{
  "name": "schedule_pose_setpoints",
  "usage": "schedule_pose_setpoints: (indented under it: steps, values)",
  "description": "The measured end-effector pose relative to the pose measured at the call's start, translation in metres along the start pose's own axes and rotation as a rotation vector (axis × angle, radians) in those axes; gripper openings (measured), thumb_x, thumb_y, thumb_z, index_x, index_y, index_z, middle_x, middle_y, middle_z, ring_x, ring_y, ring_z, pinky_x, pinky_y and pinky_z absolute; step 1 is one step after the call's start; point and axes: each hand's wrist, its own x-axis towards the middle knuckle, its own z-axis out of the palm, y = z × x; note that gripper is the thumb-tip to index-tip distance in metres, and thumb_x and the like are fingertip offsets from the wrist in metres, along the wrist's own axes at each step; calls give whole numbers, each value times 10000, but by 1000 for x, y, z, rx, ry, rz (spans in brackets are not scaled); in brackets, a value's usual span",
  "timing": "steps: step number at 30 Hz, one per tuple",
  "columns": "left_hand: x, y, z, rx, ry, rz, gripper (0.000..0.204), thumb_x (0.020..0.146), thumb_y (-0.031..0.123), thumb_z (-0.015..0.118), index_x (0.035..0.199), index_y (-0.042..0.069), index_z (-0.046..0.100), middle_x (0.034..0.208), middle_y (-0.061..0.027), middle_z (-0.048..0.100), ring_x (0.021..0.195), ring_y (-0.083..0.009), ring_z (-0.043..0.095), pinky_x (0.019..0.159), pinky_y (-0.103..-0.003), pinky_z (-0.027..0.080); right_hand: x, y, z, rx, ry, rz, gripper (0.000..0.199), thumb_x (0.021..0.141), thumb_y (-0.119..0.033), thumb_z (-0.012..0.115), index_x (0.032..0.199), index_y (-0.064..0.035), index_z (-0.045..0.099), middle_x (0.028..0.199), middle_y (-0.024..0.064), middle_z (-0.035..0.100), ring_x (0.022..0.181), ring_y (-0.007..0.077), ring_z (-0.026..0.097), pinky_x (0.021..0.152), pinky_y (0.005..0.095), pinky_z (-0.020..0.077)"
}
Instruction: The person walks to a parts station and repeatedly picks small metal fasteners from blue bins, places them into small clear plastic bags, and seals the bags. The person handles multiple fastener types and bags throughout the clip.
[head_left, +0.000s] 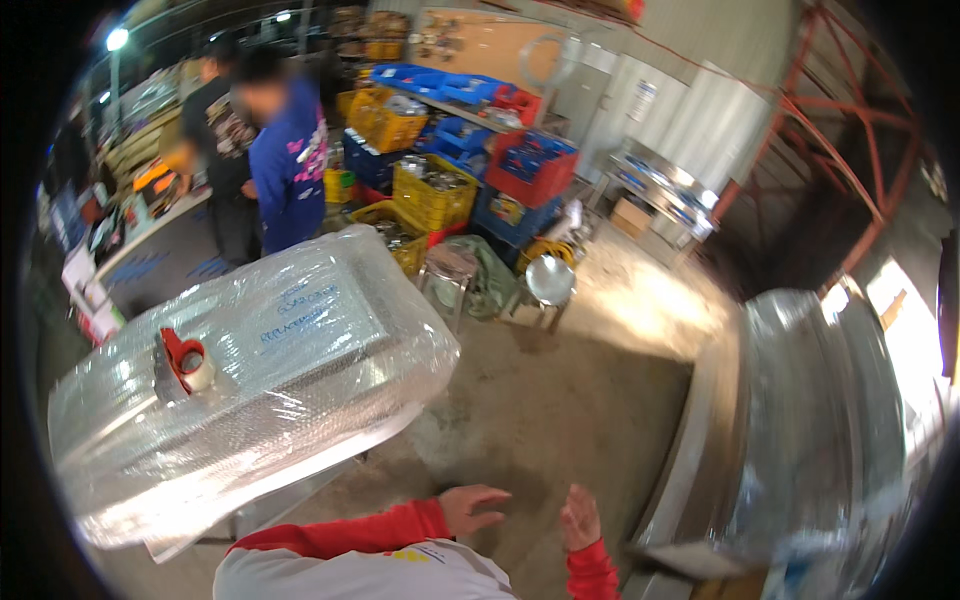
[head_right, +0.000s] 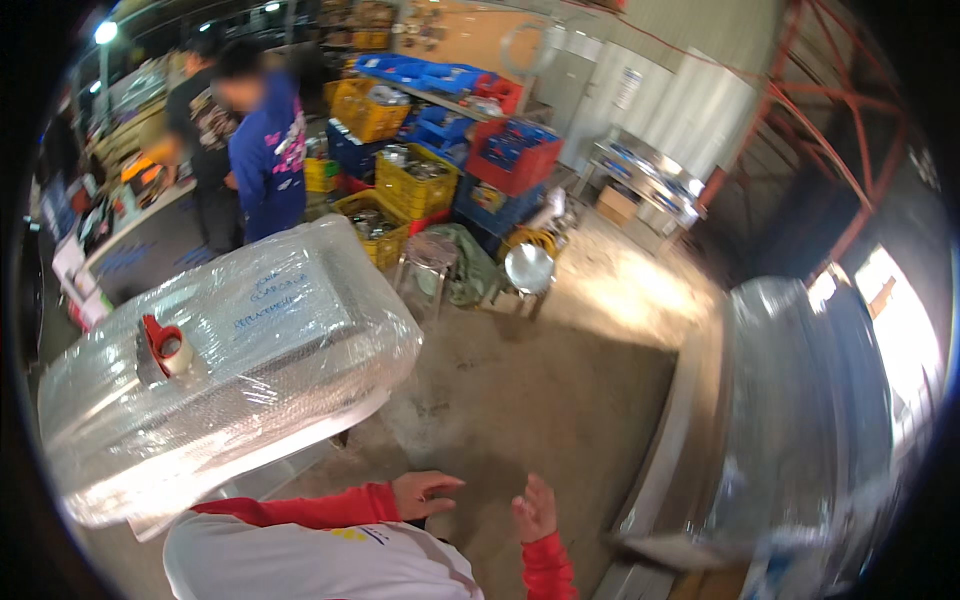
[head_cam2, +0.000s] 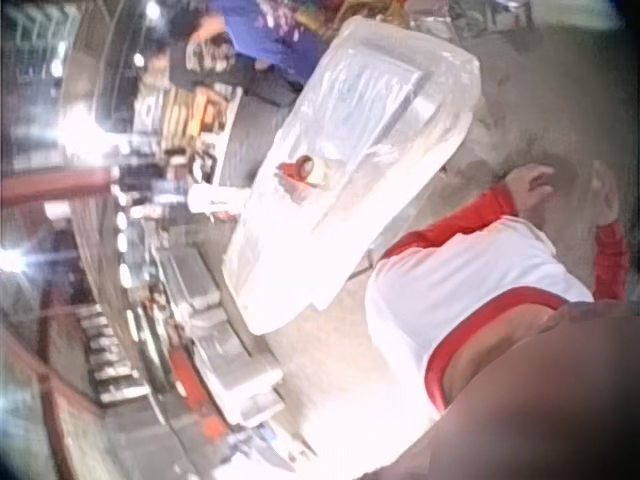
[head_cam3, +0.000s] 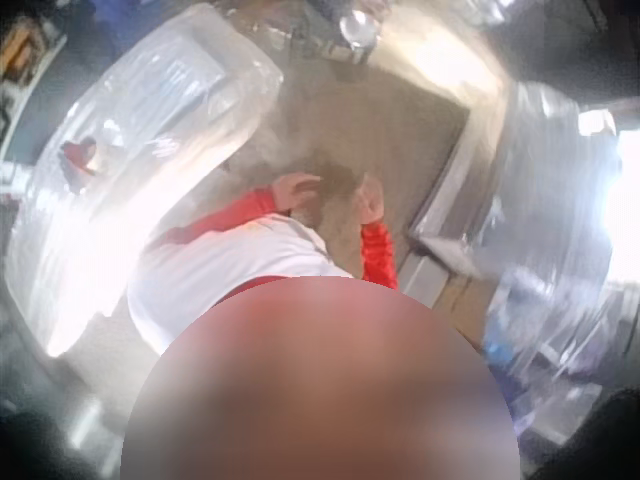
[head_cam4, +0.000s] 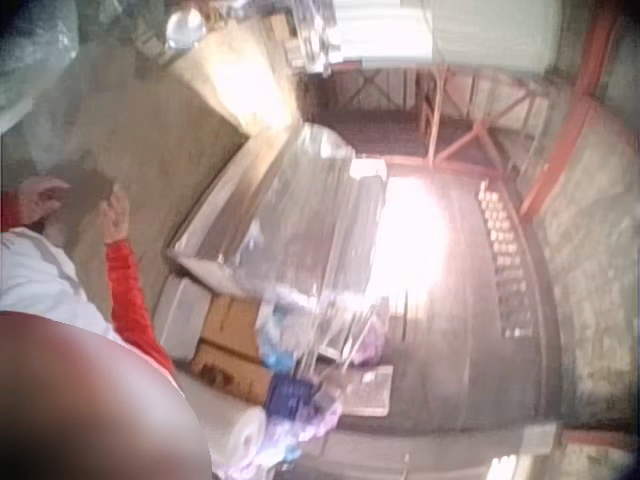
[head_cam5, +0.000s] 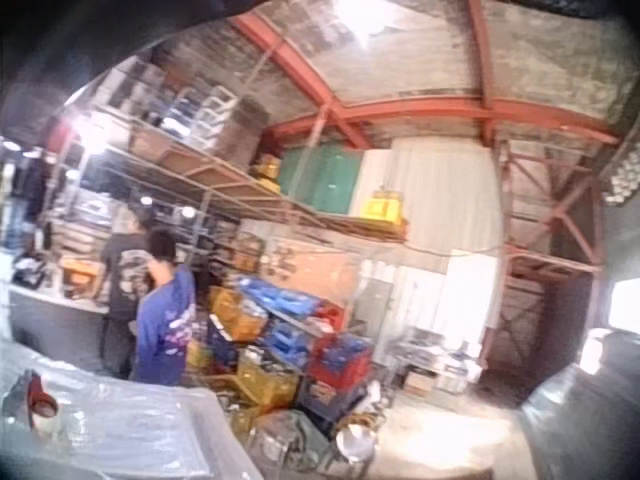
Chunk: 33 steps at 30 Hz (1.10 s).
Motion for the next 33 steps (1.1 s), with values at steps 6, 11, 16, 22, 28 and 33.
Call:
schedule_pose_setpoints:
  steps: [6,11,16,22,28,33]
  values:
    - [214,37,-35,-29,350,476,624,876,271,794,1370,-28,555,1301,-165,624,1164,-297,616,959,-378,503,274,-73,85,280,-100,-87,679,987,-546,544,1488,-103,428,1502,94,470,1294,294,502,1059,463,431]
    - [331,-1,-117,32,155,166,443,862,314,798,1143,8,645,995,-146,685,928,-324,667,800,-413,525,431,-75,103,672,-8,206,622,1004,-597,477,1384,-105,499,1393,79,532,1259,283,511,1021,458,423]
    - [419,-25,-161,286,-4,239,314,881,309,762,1019,51,648,888,-169,672,837,-362,653,709,-428,517,562,-39,124,517,307,203,530,997,-514,558,1330,-103,520,1252,76,605,1128,276,592,872,410,491]
    - [530,-82,-268,232,190,352,221,910,235,728,1047,76,661,913,-138,674,829,-345,652,704,-420,507,698,22,193,-599,-533,-344,403,986,-378,606,1196,-35,637,1120,111,676,1019,287,649,935,454,495]
    - [549,-115,-373,21,281,-150,160,952,178,678,1060,60,685,907,-108,704,818,-230,688,743,-341,541,812,40,288,150,-765,585,415,1009,-425,562,1078,-26,656,923,102,698,833,265,680,808,423,540]
    - [521,-251,-498,-104,842,-410,181,949,192,683,1068,56,697,887,-105,719,806,-210,693,754,-320,546,931,78,387,432,-760,989,337,1019,-386,537,999,-69,651,819,47,650,720,226,623,713,371,527]
